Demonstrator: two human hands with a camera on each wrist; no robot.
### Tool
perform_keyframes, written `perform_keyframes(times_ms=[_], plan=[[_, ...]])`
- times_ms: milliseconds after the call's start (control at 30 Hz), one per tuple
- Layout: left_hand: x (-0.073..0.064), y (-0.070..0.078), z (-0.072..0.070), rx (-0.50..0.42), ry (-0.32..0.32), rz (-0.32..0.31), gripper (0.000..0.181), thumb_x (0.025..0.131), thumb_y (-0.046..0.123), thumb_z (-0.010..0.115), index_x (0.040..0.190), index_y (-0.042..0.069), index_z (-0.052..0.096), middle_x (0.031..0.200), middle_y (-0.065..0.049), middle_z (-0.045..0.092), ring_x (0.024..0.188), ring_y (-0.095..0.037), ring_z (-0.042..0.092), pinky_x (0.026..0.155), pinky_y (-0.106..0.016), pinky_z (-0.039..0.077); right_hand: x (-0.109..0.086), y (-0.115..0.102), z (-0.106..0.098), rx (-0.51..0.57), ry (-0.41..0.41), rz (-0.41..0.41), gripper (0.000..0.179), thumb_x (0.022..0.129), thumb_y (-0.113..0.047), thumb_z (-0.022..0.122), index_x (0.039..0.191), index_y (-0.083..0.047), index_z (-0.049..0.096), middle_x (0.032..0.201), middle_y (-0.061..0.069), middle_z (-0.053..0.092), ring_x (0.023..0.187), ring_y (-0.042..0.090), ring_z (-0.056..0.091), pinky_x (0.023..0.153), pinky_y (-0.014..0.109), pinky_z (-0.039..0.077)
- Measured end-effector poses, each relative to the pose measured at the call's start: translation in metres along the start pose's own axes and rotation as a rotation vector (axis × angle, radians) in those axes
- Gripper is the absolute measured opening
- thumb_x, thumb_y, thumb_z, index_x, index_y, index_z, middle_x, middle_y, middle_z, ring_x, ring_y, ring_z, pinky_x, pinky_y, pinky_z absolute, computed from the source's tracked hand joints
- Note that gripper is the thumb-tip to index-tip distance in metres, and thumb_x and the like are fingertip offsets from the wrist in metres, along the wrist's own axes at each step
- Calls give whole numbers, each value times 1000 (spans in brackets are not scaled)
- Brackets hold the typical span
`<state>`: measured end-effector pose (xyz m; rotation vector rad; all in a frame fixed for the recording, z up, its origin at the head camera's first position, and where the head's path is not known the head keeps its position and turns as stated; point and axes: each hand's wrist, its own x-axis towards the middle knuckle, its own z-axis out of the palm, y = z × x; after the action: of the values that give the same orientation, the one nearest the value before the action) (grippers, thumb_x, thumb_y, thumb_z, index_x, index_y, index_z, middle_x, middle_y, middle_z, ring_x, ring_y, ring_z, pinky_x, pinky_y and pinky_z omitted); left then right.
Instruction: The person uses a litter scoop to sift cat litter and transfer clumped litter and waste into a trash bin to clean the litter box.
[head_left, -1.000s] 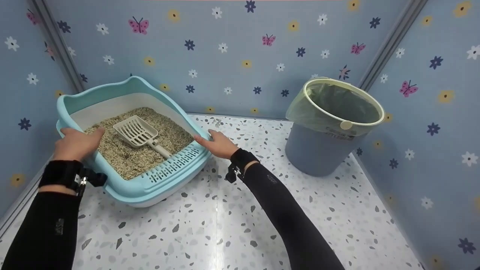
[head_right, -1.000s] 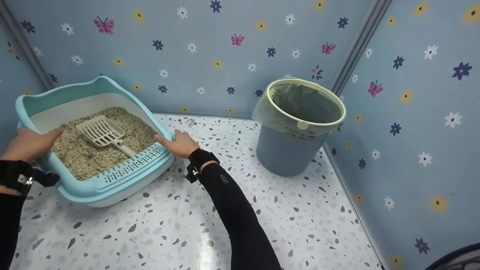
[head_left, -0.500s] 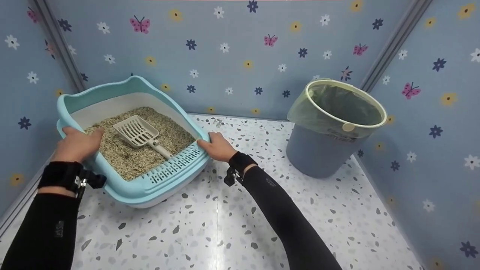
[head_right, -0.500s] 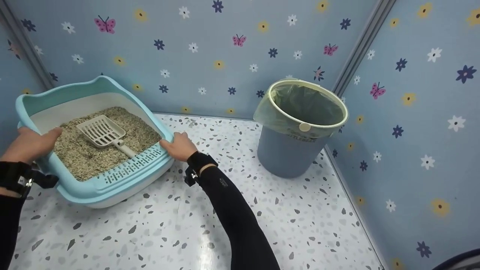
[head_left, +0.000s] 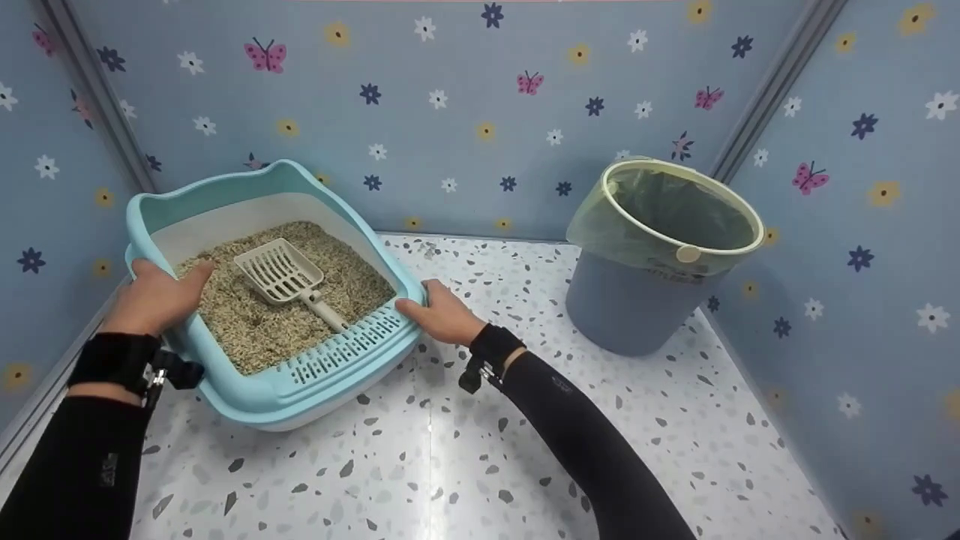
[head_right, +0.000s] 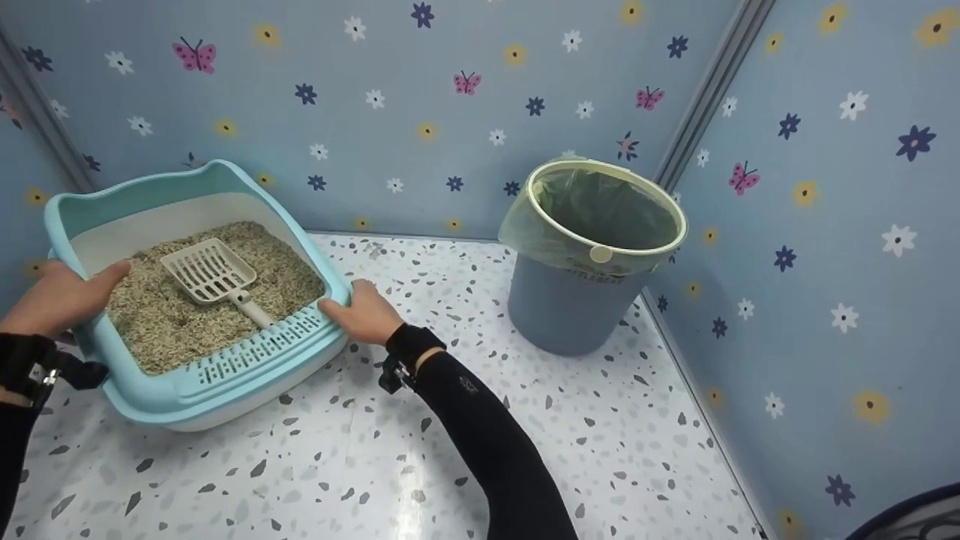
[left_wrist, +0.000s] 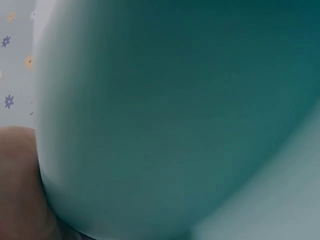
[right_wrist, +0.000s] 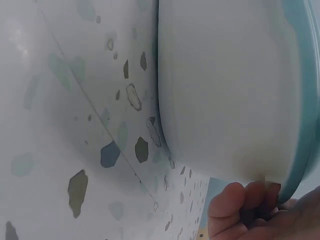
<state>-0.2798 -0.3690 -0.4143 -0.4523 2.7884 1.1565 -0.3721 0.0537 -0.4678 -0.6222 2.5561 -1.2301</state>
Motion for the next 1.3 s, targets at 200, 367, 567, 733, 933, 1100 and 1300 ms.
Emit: perform_keyframes(times_ms=[200,367,567,733,933,1100,1300], plan=[[6,3,0,-76,-62,39,140,102,87,38,153,-22,-34,130,-63,35,81,-54,71,64,-61,66,-15,-1,-3,12,1,31,71,110,-49,67,153,4,48,122,11,62,105,22,64,91,35,58],[7,8,0,-83,-113,52,142,101,88,41,154,-21,-33,122,-56,41,75,-48,72,63,-60,66,-28,-3,-6,5,-10,69,71,108,-51,70,150,3,50,119,11,64,103,22,65,88,35,59],[7,13,4,-121,-165,107,133,106,80,43,157,-18,-32,122,-48,43,77,-44,72,64,-59,67,-41,-4,-17,-52,-43,109,74,106,-55,71,147,2,50,115,12,65,92,22,64,78,35,59],[-1,11,10,-196,-235,163,117,111,72,39,164,-1,-34,147,-54,27,110,-60,64,74,-64,67,-28,-4,-31,-129,-74,112,87,106,-67,66,155,4,50,128,20,68,102,25,68,85,38,61],[-21,7,23,-199,-278,209,108,114,67,45,173,11,-25,149,-52,34,105,-52,69,75,-65,67,4,-3,-43,-218,-95,59,87,110,-69,54,152,7,57,131,24,71,111,30,70,90,37,60],[-32,4,36,-198,-250,226,109,115,58,53,173,17,-29,143,-52,40,91,-37,73,67,-59,68,15,4,-46,-216,-119,62,76,113,-63,52,148,4,58,115,15,67,97,23,65,79,32,54],[-29,-6,44,-222,-224,226,105,116,58,49,169,28,-37,138,-49,46,88,-33,70,60,-55,66,10,6,-41,-222,-140,45,79,112,-63,46,148,6,55,104,9,61,87,19,62,73,29,53]])
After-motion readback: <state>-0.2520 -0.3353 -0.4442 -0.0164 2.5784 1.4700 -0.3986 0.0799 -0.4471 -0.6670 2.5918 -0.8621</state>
